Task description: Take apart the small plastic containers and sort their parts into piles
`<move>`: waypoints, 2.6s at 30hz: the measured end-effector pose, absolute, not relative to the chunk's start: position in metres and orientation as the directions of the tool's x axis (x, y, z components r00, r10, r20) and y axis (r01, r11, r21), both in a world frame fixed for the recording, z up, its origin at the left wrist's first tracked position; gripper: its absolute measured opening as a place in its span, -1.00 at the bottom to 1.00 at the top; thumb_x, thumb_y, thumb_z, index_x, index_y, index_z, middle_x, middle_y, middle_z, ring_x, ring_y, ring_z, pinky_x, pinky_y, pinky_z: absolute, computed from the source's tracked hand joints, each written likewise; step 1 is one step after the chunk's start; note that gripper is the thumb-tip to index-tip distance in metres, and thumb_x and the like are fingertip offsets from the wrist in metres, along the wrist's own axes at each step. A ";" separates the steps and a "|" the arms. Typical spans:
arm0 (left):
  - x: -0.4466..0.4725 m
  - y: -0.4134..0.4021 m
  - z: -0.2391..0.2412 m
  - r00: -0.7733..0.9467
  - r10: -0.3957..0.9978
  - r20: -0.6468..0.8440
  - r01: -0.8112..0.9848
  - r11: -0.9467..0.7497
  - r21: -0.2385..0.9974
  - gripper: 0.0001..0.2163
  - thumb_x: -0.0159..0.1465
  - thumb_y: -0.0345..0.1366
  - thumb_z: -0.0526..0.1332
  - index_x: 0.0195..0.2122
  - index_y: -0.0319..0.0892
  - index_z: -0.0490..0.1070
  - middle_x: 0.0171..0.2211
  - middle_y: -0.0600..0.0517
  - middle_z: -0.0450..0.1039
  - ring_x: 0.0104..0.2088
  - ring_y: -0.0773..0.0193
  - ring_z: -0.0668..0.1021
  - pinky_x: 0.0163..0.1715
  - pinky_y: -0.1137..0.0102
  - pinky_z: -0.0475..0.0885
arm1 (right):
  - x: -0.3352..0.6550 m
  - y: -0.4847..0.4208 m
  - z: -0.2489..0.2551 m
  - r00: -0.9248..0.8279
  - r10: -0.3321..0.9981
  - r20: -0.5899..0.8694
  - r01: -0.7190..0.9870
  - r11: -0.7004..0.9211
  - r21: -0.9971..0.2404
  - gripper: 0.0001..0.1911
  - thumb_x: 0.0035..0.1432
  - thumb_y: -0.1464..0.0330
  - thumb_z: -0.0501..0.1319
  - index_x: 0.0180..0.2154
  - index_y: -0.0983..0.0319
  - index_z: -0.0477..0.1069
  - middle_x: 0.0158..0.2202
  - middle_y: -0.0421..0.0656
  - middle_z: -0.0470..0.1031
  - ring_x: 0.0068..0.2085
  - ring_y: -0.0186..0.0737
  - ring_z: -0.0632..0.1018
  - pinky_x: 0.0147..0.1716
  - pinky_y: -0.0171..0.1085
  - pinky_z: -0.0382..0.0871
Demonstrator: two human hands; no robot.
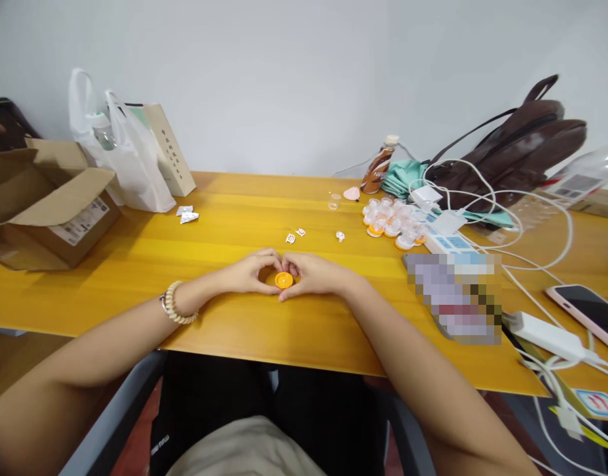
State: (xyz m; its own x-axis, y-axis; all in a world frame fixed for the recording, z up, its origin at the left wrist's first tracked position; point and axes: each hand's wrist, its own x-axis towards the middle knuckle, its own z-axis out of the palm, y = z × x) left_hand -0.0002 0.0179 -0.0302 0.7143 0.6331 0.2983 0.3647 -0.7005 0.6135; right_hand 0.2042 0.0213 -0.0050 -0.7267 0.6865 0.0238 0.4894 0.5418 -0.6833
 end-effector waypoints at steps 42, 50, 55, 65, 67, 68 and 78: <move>0.027 0.183 -0.047 0.249 0.871 0.424 0.613 -0.480 0.627 -0.79 0.06 -0.25 0.32 -0.28 -0.18 0.50 -0.25 -0.01 0.45 -0.18 0.19 0.48 -0.07 0.31 0.33 | 0.207 0.027 -0.040 -0.579 0.780 0.239 0.470 0.558 -0.684 -0.75 -0.06 0.38 0.27 -0.26 0.23 0.35 -0.41 -0.21 0.34 -0.37 -0.30 0.38 -0.36 -0.31 0.28; 0.011 0.129 -0.030 0.231 0.842 0.488 0.553 -0.526 0.646 -0.78 0.16 -0.26 0.24 -0.16 -0.19 0.44 -0.17 -0.04 0.40 -0.13 0.24 0.45 -0.11 0.36 0.35 | 0.213 0.027 -0.041 -0.568 0.794 0.218 0.456 0.523 -0.720 -0.68 -0.09 0.33 0.32 -0.24 0.22 0.34 -0.39 -0.21 0.34 -0.35 -0.29 0.38 -0.34 -0.30 0.29; -0.004 0.051 -0.021 0.643 0.674 0.363 0.363 -0.687 0.630 -0.80 0.23 -0.28 0.19 -0.14 -0.16 0.44 -0.21 -0.03 0.42 -0.18 0.29 0.47 -0.12 0.36 0.35 | 0.214 0.026 -0.036 -0.605 0.766 0.217 0.433 0.545 -0.718 -0.77 -0.03 0.35 0.28 -0.26 0.20 0.36 -0.39 -0.20 0.34 -0.35 -0.29 0.37 -0.33 -0.30 0.29; 0.001 0.040 -0.025 0.671 0.669 0.320 0.336 -0.659 0.673 -0.90 0.22 -0.29 0.19 -0.32 -0.20 0.43 -0.35 0.01 0.35 -0.31 0.32 0.44 -0.27 0.41 0.36 | 0.211 0.020 -0.034 -0.598 0.775 0.204 0.471 0.546 -0.693 -0.68 -0.08 0.31 0.32 -0.25 0.22 0.31 -0.36 -0.20 0.31 -0.31 -0.27 0.37 -0.30 -0.28 0.28; 0.000 0.038 -0.025 0.685 0.658 0.312 0.331 -0.663 0.672 -0.90 0.23 -0.30 0.18 -0.35 -0.21 0.44 -0.37 0.02 0.36 -0.32 0.33 0.44 -0.25 0.40 0.36 | 0.212 0.020 -0.033 -0.621 0.752 0.221 0.453 0.575 -0.682 -0.73 -0.05 0.35 0.28 -0.25 0.21 0.32 -0.36 -0.20 0.30 -0.31 -0.27 0.37 -0.29 -0.29 0.27; 0.000 0.037 -0.025 0.696 0.651 0.304 0.329 -0.665 0.670 -0.89 0.22 -0.30 0.19 -0.36 -0.21 0.44 -0.37 0.02 0.37 -0.32 0.33 0.44 -0.24 0.40 0.36 | 0.212 0.020 -0.033 -0.629 0.742 0.230 0.445 0.587 -0.677 -0.78 -0.03 0.38 0.26 -0.27 0.21 0.32 -0.37 -0.21 0.30 -0.31 -0.28 0.36 -0.30 -0.29 0.27; 0.014 0.029 -0.020 0.610 0.787 0.092 0.509 -0.478 0.716 -0.88 0.10 -0.29 0.29 -0.44 -0.24 0.46 -0.44 0.03 0.48 -0.42 0.33 0.48 -0.38 0.45 0.36 | 0.208 0.019 -0.033 -0.613 0.751 0.246 0.429 0.578 -0.694 -0.84 -0.05 0.42 0.24 -0.36 0.21 0.31 -0.41 -0.22 0.34 -0.35 -0.30 0.37 -0.33 -0.31 0.26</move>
State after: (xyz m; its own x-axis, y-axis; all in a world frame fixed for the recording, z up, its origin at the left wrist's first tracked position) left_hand 0.0142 0.0287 -0.0197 0.6097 0.7872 0.0922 0.5092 -0.4782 0.7156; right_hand 0.2079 0.0190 -0.0327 -0.6127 0.7509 0.2464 0.4290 0.5778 -0.6943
